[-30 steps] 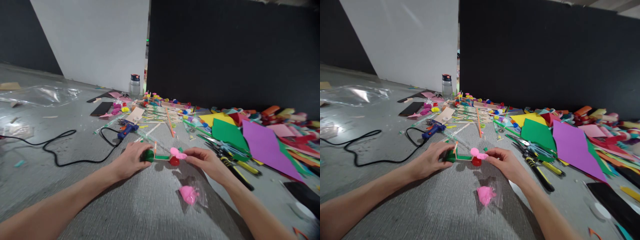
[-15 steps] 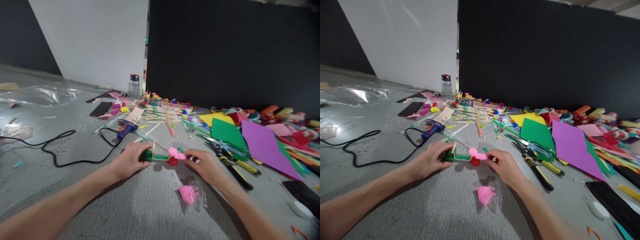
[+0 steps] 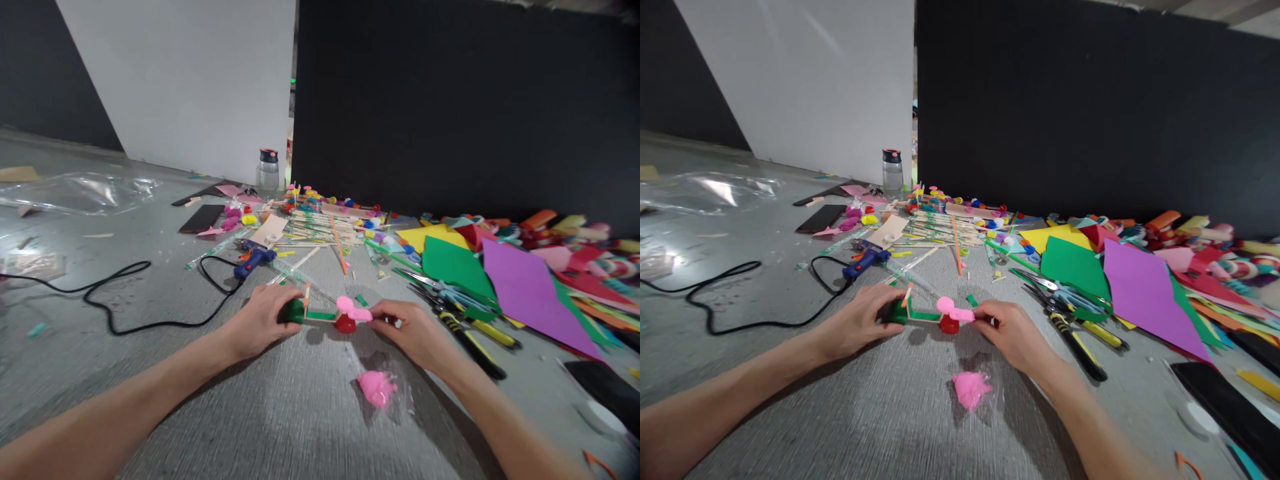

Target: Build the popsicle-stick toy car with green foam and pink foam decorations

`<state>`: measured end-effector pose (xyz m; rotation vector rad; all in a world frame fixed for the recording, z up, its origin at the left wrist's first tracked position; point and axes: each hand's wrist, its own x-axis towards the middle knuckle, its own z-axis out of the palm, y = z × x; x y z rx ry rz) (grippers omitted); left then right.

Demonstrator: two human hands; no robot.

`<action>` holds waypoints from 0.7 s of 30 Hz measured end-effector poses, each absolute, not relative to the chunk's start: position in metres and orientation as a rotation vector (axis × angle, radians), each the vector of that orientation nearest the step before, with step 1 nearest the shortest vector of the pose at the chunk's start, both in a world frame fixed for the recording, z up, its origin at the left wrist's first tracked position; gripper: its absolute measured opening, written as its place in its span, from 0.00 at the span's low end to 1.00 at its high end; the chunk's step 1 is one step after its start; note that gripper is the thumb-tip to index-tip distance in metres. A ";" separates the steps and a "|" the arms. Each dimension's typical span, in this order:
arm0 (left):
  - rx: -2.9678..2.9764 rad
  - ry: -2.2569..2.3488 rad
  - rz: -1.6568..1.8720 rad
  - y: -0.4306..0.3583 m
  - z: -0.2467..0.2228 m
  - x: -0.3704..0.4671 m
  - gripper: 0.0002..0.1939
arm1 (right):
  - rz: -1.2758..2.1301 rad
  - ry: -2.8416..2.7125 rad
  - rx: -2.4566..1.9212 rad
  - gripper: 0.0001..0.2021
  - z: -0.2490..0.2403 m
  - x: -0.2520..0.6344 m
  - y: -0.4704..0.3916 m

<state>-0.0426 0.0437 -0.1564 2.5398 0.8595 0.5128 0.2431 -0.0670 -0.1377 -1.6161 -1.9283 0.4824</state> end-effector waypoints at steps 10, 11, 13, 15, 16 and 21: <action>2.522 0.843 0.530 0.046 -0.151 -0.047 0.21 | 0.444 -1.932 -1.633 0.09 -0.140 0.249 -0.068; 2.525 0.848 0.522 0.046 -0.151 -0.048 0.20 | 0.433 -1.929 -1.633 0.10 -0.141 0.250 -0.068; 2.533 0.863 0.503 0.045 -0.149 -0.046 0.17 | 0.406 -1.920 -1.625 0.10 -0.142 0.253 -0.068; 2.537 0.877 0.511 0.044 -0.149 -0.044 0.15 | 0.370 -1.898 -1.605 0.11 -0.142 0.254 -0.069; 2.536 0.882 0.530 0.044 -0.150 -0.042 0.15 | 0.350 -1.885 -1.591 0.11 -0.142 0.253 -0.069; 2.541 0.876 0.607 0.044 -0.156 -0.035 0.16 | 0.259 -1.898 -1.478 0.13 -0.142 0.243 -0.067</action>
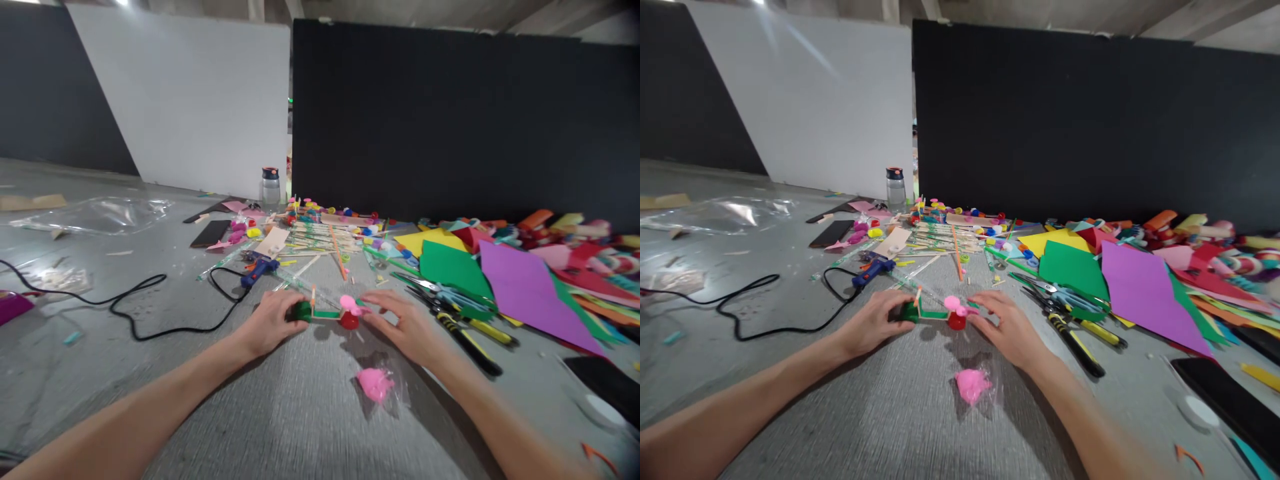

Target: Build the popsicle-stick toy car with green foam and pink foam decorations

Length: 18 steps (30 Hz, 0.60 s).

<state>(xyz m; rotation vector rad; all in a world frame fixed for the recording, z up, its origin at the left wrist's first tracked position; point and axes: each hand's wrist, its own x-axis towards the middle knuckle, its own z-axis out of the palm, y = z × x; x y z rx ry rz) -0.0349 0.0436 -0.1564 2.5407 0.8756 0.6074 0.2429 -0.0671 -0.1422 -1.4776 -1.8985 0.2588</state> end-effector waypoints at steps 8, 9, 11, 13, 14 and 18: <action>2.570 0.862 0.648 0.044 -0.162 -0.028 0.18 | 0.232 -1.960 -1.408 0.10 -0.149 0.235 -0.058; 2.572 0.864 0.651 0.042 -0.161 -0.027 0.17 | 0.236 -1.954 -1.412 0.11 -0.149 0.236 -0.058; 2.577 0.867 0.653 0.039 -0.158 -0.026 0.17 | 0.253 -1.929 -1.429 0.13 -0.146 0.239 -0.060; 2.582 0.864 0.651 0.037 -0.155 -0.026 0.18 | 0.269 -1.860 -1.461 0.14 -0.144 0.244 -0.061; 2.583 0.861 0.648 0.036 -0.154 -0.027 0.19 | 0.271 -1.807 -1.479 0.13 -0.144 0.248 -0.061; 2.581 0.859 0.642 0.036 -0.151 -0.036 0.24 | 0.252 -1.602 -1.528 0.12 -0.149 0.270 -0.059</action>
